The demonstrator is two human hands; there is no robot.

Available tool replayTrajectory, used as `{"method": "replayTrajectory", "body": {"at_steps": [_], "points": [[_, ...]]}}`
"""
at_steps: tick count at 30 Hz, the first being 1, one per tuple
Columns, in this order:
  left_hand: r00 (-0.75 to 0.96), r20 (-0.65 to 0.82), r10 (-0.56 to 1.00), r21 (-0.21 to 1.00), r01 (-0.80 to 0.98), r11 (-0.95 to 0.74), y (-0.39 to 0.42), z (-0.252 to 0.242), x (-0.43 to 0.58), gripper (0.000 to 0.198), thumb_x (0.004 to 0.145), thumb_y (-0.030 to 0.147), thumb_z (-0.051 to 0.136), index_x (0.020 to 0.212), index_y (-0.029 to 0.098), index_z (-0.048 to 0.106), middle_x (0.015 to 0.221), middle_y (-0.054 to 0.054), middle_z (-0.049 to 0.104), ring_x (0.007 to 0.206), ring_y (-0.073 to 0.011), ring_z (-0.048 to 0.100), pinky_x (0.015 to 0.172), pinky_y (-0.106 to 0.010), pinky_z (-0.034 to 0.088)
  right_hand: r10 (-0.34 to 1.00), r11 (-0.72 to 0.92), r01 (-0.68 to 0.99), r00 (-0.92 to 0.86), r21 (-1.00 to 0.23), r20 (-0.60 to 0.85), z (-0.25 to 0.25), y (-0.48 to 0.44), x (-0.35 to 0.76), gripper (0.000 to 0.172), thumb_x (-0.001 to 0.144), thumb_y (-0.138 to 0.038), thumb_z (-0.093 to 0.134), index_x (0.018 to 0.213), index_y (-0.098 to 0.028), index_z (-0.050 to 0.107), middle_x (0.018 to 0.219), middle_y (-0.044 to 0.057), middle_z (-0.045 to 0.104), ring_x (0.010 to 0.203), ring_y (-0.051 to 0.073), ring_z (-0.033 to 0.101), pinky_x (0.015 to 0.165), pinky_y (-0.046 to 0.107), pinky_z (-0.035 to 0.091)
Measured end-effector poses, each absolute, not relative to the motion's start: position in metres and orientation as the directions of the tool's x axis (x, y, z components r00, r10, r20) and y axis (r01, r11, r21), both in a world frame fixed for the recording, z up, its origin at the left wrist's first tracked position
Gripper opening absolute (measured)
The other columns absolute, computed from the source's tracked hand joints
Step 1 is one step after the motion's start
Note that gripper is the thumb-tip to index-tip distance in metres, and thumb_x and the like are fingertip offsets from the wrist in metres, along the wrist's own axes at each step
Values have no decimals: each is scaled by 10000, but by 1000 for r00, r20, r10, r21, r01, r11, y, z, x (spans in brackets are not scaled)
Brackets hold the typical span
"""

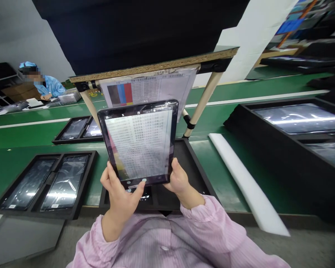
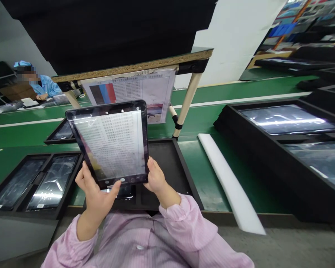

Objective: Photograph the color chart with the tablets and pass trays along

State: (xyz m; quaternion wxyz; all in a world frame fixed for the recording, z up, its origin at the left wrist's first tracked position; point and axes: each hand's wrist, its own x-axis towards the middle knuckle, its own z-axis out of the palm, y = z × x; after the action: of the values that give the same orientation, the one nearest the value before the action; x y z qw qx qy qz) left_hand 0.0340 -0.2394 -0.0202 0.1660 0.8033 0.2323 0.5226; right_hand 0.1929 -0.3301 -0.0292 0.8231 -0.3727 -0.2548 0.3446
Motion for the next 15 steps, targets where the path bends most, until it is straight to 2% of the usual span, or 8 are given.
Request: {"method": "replayTrajectory", "body": {"at_steps": [2,4,5,7,10,12,15], "points": [[316,694,647,684,-9,-729,-235,-20,30,845,855,462,713,1571,265,310,1406,-155,410,1310,-310,461,1121,-523,393,753,492,-359,634,-793,179,-27,-334,190,637,804,-780,623,1053,-201,713,1012,102,747,1173,320,646,1016,508,533],[333,498,801,864,-270,-425,-228,-18,27,562,930,458,613,1458,301,501,1416,-115,510,1282,-258,532,1089,-432,448,750,502,-306,620,-809,231,-23,-342,187,647,871,-767,546,1135,-199,708,1067,108,742,1229,315,615,1059,513,502],[369,374,851,900,-365,-237,-224,-17,26,476,942,473,591,1393,325,567,1400,-86,563,1257,-235,566,1055,-389,480,747,510,-263,606,-819,271,-21,-347,185,649,911,-753,494,1193,-204,696,1129,108,729,1278,305,582,1098,508,470],[463,167,871,898,-437,60,-216,-17,25,418,915,507,625,1314,384,626,1342,-24,650,1198,-201,618,996,-335,522,734,530,-157,578,-833,358,-13,-360,184,607,972,-684,451,1341,-237,630,1325,87,649,1405,265,456,1200,470,351],[551,20,835,866,-427,261,-211,-21,27,475,879,490,679,1344,462,589,1294,33,699,1137,-178,664,950,-308,551,699,508,134,513,-851,499,7,-380,190,625,1025,-577,432,1573,-289,343,1585,38,385,1516,217,239,1268,422,189],[595,-46,803,850,-400,345,-214,-27,30,502,904,470,647,1395,467,543,1314,30,693,1165,-186,663,949,-313,558,706,433,390,414,-813,575,24,-391,199,678,1053,-552,351,1626,-255,144,1637,50,263,1520,217,225,1267,414,195],[653,-106,750,827,-361,431,-225,-39,37,490,932,448,606,1416,457,528,1356,20,669,1247,-205,626,990,-332,545,714,331,634,317,-699,625,46,-400,215,689,1071,-520,287,1630,-201,41,1645,74,220,1494,216,302,1242,374,271]]}}
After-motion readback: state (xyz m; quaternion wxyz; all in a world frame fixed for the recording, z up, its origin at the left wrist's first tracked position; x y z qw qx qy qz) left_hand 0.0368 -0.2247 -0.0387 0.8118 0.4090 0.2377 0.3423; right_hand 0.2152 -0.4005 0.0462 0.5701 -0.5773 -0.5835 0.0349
